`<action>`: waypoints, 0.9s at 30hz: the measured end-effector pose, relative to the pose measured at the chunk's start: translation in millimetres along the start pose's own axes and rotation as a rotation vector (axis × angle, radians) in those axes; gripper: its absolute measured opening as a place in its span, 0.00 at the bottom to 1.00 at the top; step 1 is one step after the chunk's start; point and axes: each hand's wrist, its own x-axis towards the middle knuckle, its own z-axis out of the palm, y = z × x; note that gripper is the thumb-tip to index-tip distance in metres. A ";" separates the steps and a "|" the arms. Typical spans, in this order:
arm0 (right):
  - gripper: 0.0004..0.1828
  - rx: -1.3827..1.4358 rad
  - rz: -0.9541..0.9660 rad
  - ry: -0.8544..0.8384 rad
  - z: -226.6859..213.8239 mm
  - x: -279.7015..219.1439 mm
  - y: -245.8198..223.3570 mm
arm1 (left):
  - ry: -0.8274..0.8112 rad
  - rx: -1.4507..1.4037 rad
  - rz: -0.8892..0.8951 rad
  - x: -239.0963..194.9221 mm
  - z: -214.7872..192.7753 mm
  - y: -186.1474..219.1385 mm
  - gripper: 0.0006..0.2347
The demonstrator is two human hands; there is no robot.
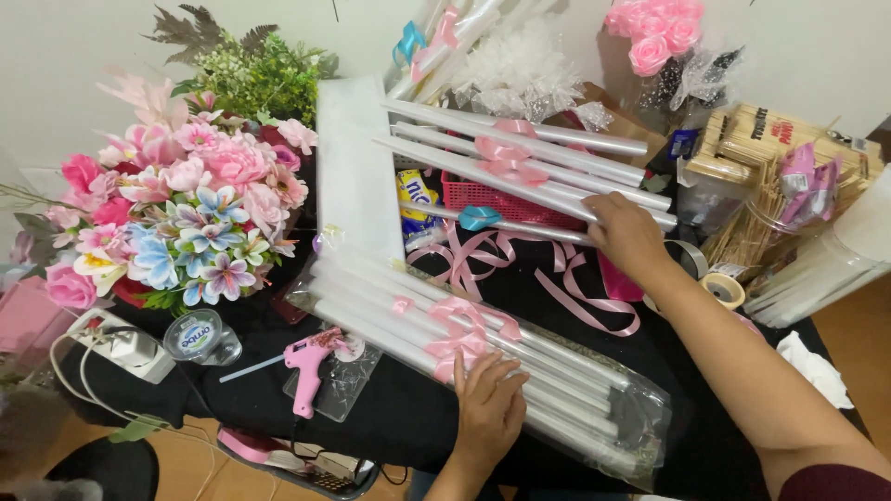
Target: The person inserts multiple silver poles into a clear plastic sleeve containing decorative material. They repeatedly slide each pole into the sleeve and place it on the table, building a stack of assembled poles.
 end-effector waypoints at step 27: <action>0.20 0.593 0.223 -0.171 -93.3 -225.2 -22.4 | 0.263 -1.229 -1.193 84.2 17.7 59.2 0.06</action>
